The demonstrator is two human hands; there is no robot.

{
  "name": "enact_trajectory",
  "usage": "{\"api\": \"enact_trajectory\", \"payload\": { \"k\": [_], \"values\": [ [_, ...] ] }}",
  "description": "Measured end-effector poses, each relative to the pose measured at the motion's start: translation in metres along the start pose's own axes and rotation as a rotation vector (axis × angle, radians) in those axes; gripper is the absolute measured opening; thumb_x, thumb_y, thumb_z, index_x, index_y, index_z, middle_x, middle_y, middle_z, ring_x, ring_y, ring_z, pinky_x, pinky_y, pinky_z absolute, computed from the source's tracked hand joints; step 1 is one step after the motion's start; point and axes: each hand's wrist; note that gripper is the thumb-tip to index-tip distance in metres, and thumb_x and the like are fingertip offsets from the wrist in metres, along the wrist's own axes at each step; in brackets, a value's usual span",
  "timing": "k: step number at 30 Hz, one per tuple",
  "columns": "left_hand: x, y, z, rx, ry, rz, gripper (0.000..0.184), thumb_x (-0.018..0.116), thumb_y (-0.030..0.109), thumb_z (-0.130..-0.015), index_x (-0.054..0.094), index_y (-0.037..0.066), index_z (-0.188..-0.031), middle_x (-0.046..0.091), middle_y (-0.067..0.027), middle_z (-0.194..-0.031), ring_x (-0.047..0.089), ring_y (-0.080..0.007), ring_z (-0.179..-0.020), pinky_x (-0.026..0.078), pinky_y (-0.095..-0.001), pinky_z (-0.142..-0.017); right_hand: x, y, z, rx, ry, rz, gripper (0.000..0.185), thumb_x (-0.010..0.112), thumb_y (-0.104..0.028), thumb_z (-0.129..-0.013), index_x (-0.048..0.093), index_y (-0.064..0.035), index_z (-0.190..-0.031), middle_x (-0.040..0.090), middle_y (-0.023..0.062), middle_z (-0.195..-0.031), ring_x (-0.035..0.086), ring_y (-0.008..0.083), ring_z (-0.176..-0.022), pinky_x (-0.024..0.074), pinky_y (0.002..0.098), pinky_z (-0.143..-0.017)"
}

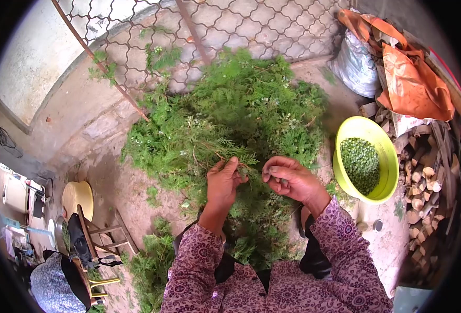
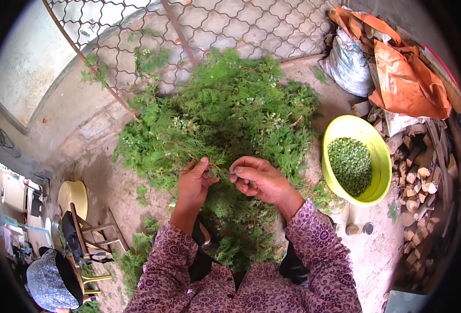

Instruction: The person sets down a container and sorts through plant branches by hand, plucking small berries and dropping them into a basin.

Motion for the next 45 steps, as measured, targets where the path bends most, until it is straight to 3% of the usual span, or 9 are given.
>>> {"api": "enact_trajectory", "payload": {
  "k": [5, 9, 19, 21, 24, 28, 32, 38, 45],
  "values": [
    [0.002, 0.000, 0.002, 0.015, -0.076, -0.027, 0.011, 0.061, 0.013, -0.080, 0.053, 0.004, -0.080, 0.049, -0.0006, -0.057, 0.049, -0.0124, -0.049, 0.048, -0.0338, -0.051, -0.001, 0.008, -0.008, -0.068, 0.290, 0.547, 0.015, 0.060, -0.006, -0.077, 0.058, -0.0020, -0.091, 0.055, -0.0008, -0.072, 0.047, 0.0038, -0.057, 0.0348, 0.0169, -0.045],
    [0.004, -0.004, 0.005, 0.018, -0.072, -0.012, 0.013, 0.063, 0.011, -0.078, 0.053, 0.004, -0.082, 0.051, -0.0013, -0.061, 0.049, -0.0126, -0.051, 0.047, -0.0324, -0.051, -0.002, 0.027, -0.013, -0.191, 0.251, 0.665, 0.019, 0.062, -0.004, -0.074, 0.060, -0.0001, -0.093, 0.056, -0.0030, -0.073, 0.047, 0.0027, -0.063, 0.0396, 0.0186, -0.054],
    [0.006, -0.007, 0.009, 0.103, -0.117, -0.102, 0.012, 0.064, 0.010, -0.077, 0.060, 0.001, -0.085, 0.060, -0.0017, -0.072, 0.053, -0.0075, -0.057, 0.045, -0.0239, -0.051, -0.004, 0.024, -0.015, -0.228, 0.309, 0.727, 0.017, 0.057, -0.006, -0.074, 0.059, 0.0021, -0.088, 0.052, -0.0015, -0.063, 0.042, 0.0019, -0.051, 0.0319, 0.0182, -0.044],
    [0.001, -0.013, 0.006, 0.111, -0.148, -0.095, 0.013, 0.064, 0.009, -0.077, 0.059, 0.001, -0.086, 0.060, -0.0041, -0.076, 0.056, -0.0106, -0.060, 0.046, -0.0252, -0.049, 0.002, 0.014, -0.012, 0.138, 0.325, 0.595, 0.023, 0.057, -0.011, -0.071, 0.057, 0.0022, -0.090, 0.050, -0.0027, -0.063, 0.042, 0.0037, -0.050, 0.0314, 0.0183, -0.044],
    [-0.004, -0.018, 0.005, 0.123, -0.178, -0.133, 0.014, 0.064, 0.009, -0.077, 0.057, 0.001, -0.086, 0.061, -0.0063, -0.078, 0.058, -0.0139, -0.063, 0.047, -0.0263, -0.047, -0.002, 0.013, -0.013, 0.235, 0.305, 0.358, 0.025, 0.056, -0.011, -0.068, 0.054, 0.0022, -0.089, 0.047, -0.0021, -0.060, 0.038, 0.0054, -0.044, 0.0271, 0.0197, -0.039],
    [0.000, -0.004, -0.001, 0.166, 0.026, -0.104, 0.013, 0.066, 0.011, -0.076, 0.058, 0.002, -0.082, 0.060, -0.0050, -0.071, 0.055, -0.0120, -0.054, 0.044, -0.0246, -0.043, 0.005, 0.008, 0.000, 0.300, 0.117, 0.261, 0.010, 0.054, -0.008, -0.069, 0.053, -0.0022, -0.078, 0.039, -0.0028, -0.053, 0.031, 0.0055, -0.040, 0.0213, 0.0207, -0.038],
    [-0.007, 0.006, -0.003, 0.288, 0.103, -0.159, 0.013, 0.066, 0.013, -0.076, 0.061, 0.002, -0.079, 0.059, -0.0019, -0.068, 0.050, -0.0073, -0.052, 0.040, -0.0211, -0.041, 0.000, 0.014, 0.011, 0.187, -0.023, -0.024, 0.010, 0.052, -0.008, -0.072, 0.052, -0.0020, -0.080, 0.052, 0.0051, -0.067, 0.044, 0.0086, -0.048, 0.0276, 0.0197, -0.039],
    [0.007, -0.005, 0.002, 0.342, 0.100, -0.294, 0.013, 0.066, 0.014, -0.076, 0.059, 0.003, -0.073, 0.056, 0.0000, -0.063, 0.045, -0.0059, -0.044, 0.039, -0.0200, -0.039, 0.007, 0.012, 0.007, 0.122, 0.017, 0.175, 0.012, 0.052, -0.013, -0.081, 0.052, -0.0034, -0.088, 0.057, 0.0063, -0.082, 0.052, 0.0076, -0.060, 0.0324, 0.0165, -0.042],
    [0.016, -0.018, 0.005, 0.308, 0.011, -0.279, 0.013, 0.066, 0.013, -0.077, 0.058, 0.005, -0.071, 0.054, 0.0026, -0.062, 0.044, -0.0038, -0.046, 0.038, -0.0182, -0.040, -0.001, 0.021, -0.006, -0.030, 0.381, 0.541, 0.029, 0.066, -0.017, -0.076, 0.058, -0.0018, -0.100, 0.054, -0.0023, -0.066, 0.045, 0.0030, -0.052, 0.0328, 0.0160, -0.043]
  ]
}}
Point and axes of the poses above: each hand's wrist, its own z-axis away from the middle knuckle, its own x-axis out of the palm, y = z × x
